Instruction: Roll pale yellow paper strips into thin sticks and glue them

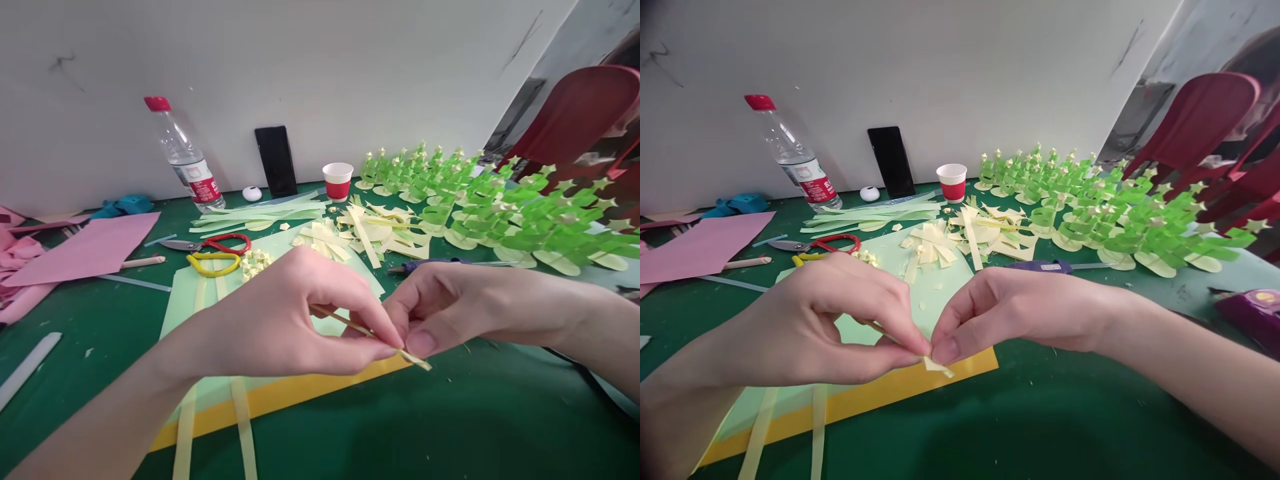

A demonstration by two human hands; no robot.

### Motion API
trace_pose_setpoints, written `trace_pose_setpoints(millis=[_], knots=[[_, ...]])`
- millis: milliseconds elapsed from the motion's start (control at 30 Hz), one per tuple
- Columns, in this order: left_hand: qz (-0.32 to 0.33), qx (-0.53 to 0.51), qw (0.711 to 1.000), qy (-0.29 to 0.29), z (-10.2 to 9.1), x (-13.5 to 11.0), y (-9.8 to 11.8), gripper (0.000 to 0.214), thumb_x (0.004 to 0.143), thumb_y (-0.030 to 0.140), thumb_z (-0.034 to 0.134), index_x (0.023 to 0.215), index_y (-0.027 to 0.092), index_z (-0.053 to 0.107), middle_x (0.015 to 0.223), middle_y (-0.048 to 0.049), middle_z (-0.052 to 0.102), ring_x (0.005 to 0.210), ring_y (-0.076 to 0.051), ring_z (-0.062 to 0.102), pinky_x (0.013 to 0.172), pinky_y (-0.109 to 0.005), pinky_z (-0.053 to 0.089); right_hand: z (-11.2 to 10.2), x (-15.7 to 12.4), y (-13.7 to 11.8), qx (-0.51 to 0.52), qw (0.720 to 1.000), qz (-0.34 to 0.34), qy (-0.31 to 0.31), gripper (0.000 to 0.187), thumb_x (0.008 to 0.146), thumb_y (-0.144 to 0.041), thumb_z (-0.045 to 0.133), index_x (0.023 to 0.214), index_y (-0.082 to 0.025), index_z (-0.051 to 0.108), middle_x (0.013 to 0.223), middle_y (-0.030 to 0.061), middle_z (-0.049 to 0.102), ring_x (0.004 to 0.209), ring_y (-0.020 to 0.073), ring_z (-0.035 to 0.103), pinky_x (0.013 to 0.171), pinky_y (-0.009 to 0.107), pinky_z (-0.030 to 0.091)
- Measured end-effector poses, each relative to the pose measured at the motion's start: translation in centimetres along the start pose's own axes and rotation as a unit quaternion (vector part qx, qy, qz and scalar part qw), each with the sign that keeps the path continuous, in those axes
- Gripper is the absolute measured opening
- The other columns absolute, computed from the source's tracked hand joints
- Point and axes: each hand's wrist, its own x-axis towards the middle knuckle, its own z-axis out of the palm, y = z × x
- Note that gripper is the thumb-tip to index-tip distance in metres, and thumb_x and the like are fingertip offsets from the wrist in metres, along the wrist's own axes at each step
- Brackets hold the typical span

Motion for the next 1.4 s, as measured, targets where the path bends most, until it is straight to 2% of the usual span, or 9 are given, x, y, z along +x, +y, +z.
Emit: trace_pose_setpoints(millis=[267, 433, 567, 800, 1033, 1400], knots=[[0.026, 0.004, 1.0, -0.017, 0.04, 0.26, -0.4, 0.012, 0.079, 0.01, 0.063, 0.074, 0.013, 0.074, 0.062, -0.0001, 0.07, 0.052, -0.007, 0.059, 0.05, -0.013, 0.043, 0.04, 0.25, 0.39, 0.01, 1.0, 0.026, -0.005, 0.013, 0.07, -0.026, 0.064, 0.066, -0.014, 0.061, 0.06, -0.0052, 0.047, 0.059, 0.0057, 0.041, 0.059, 0.02, 0.033], [0.019, 0.008, 1.0, -0.02, 0.17, 0.26, -0.63, 0.013, 0.079, 0.012, 0.063, 0.073, 0.017, 0.074, 0.063, 0.0019, 0.071, 0.051, -0.006, 0.058, 0.05, -0.015, 0.043, 0.0, 0.25, 0.47, 0.01, 0.999, 0.036, -0.012, 0.014, 0.07, -0.027, 0.064, 0.066, -0.014, 0.059, 0.06, -0.0051, 0.045, 0.057, 0.006, 0.037, 0.056, 0.021, 0.031], [0.01, 0.014, 0.999, -0.032, 0.12, 0.25, -0.48, 0.014, 0.08, 0.013, 0.063, 0.074, 0.017, 0.074, 0.064, 0.0028, 0.072, 0.05, -0.006, 0.056, 0.049, -0.016, 0.04, -0.01, 0.16, 0.49, -0.003, 0.999, 0.031, -0.017, 0.014, 0.071, -0.027, 0.062, 0.065, -0.015, 0.058, 0.057, -0.0069, 0.039, 0.053, 0.005, 0.03, 0.055, 0.02, 0.03], [-0.014, 0.014, 0.999, -0.042, 0.14, 0.45, -0.22, 0.015, 0.08, 0.013, 0.063, 0.073, 0.017, 0.075, 0.064, 0.0018, 0.073, 0.048, -0.008, 0.055, 0.047, -0.017, 0.039, 0.18, 0.3, 0.44, -0.032, 0.999, 0.033, -0.019, 0.015, 0.073, -0.029, 0.06, 0.066, -0.016, 0.056, 0.055, -0.0071, 0.037, 0.049, 0.0048, 0.026, 0.049, 0.021, 0.024], [0.001, 0.012, 0.999, -0.048, 0.17, 0.56, -0.12, 0.016, 0.08, 0.011, 0.063, 0.07, 0.011, 0.075, 0.061, -0.0022, 0.07, 0.046, -0.007, 0.052, 0.05, -0.02, 0.038, 0.25, 0.39, 0.6, -0.065, 0.997, 0.043, -0.007, 0.018, 0.073, -0.031, 0.058, 0.064, -0.016, 0.055, 0.053, -0.0067, 0.036, 0.047, 0.0046, 0.025, 0.045, 0.023, 0.017], [-0.011, 0.045, 0.997, -0.061, 0.31, 0.56, -0.6, 0.021, 0.084, 0.017, 0.059, 0.068, 0.016, 0.073, 0.053, 0.003, 0.06, 0.043, -0.007, 0.043, 0.044, -0.018, 0.034, 0.43, 0.47, 0.7, -0.056, 0.997, 0.044, 0.0, 0.015, 0.074, -0.03, 0.061, 0.065, -0.018, 0.056, 0.052, -0.0085, 0.034, 0.046, 0.0046, 0.023, 0.053, 0.022, 0.029]])
